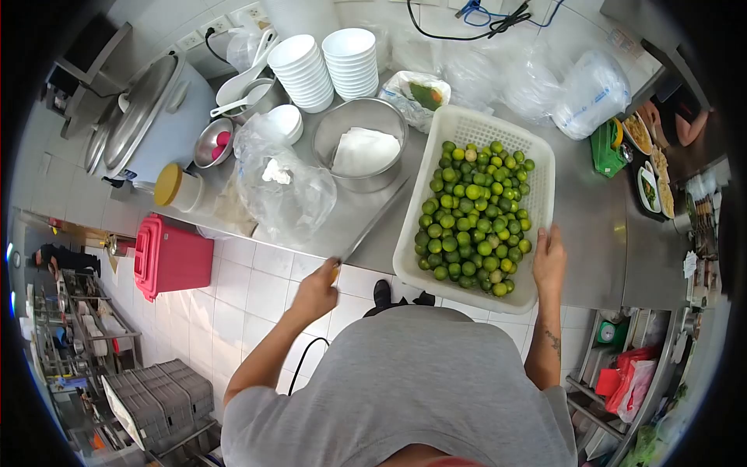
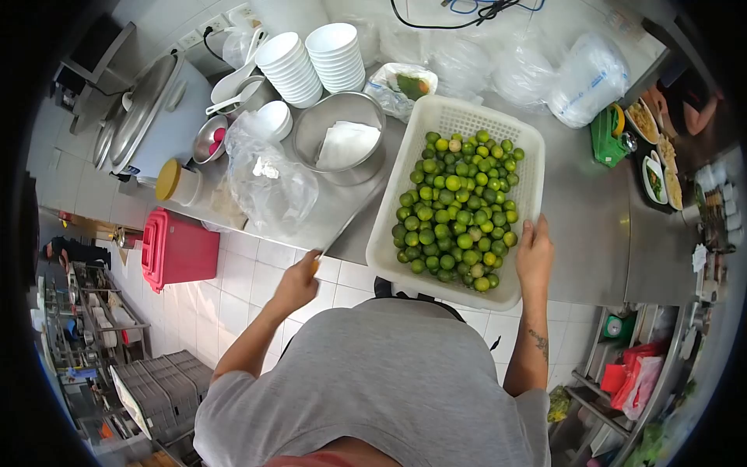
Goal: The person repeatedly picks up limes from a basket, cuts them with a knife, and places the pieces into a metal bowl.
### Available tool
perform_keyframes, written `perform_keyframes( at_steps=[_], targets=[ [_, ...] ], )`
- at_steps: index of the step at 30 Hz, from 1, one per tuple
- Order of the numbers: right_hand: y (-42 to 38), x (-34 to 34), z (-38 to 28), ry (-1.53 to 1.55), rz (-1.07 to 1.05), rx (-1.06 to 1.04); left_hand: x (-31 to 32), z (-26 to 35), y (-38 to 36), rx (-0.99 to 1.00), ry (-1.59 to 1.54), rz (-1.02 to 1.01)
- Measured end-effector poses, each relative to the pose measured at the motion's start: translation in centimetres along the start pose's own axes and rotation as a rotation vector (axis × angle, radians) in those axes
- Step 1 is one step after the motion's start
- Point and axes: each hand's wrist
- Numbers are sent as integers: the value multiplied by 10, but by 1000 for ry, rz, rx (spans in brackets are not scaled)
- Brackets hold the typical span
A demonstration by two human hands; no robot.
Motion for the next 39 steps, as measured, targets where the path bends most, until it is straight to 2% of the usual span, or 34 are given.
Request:
perform_keyframes(
  at_steps=[2,3,5,8,11,13,15,17,19,21,23,24,26,28,31,34,35,37,38,39],
  targets=[
    [2,8,15,78,108,-98,-21,-14,-27,-146,-86,-47],
    [9,-8,16,47,88,-104,-10,-23,-37,-123,-191,-2],
    [7,2,3,115,31,-81,-36,-42,-54,-167,-223,79],
    [6,-13,-11,3,-148,6,-39,-35,-54,-193,-421,191],
    [12,-31,-44,-330,184,-337,-35,-5,-43,-297,-501,96],
    [26,-19,-75,-189,299,-628,-43,-11,-43,-309,-523,73],
    [35,-2,-115,-104,123,-871,-52,-25,-47,-317,-563,17],
    [37,31,-156,-28,-29,-1064,-54,-20,-43,-233,-744,94],
    [38,83,-185,22,-1,-1195,-49,-8,-30,-76,-928,220],
    [33,126,-200,-195,-14,-1178,-45,9,-6,21,-987,285],
    [22,134,-209,-292,-105,-1199,-47,38,17,64,-1083,339],
    [17,134,-209,-341,-154,-1209,-48,43,29,36,-1029,346],
    [1,127,-202,-286,-187,-1220,-45,48,48,-31,-923,359],
    [-9,122,-195,-238,-299,-1215,-43,49,69,17,-814,366],
    [-11,110,-186,157,-45,-1318,-42,55,88,25,-780,353],
    [12,63,-170,233,-267,-913,-57,54,93,-9,-744,237],
    [28,56,-154,153,-259,-836,-62,57,91,-24,-715,185],
    [56,42,-124,-119,-391,-809,-65,58,86,-27,-629,128],
    [68,48,-106,-158,-477,-863,-66,57,87,-10,-565,121],
    [68,48,-102,-105,-490,-808,-69,60,88,9,-500,113]
  ],
)
Point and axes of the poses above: each hand's wrist, its own y-axis towards the middle knuckle, its own x-axis out of the palm, z = x × y, and after that the axes turned 5 degrees about -y, right-handed
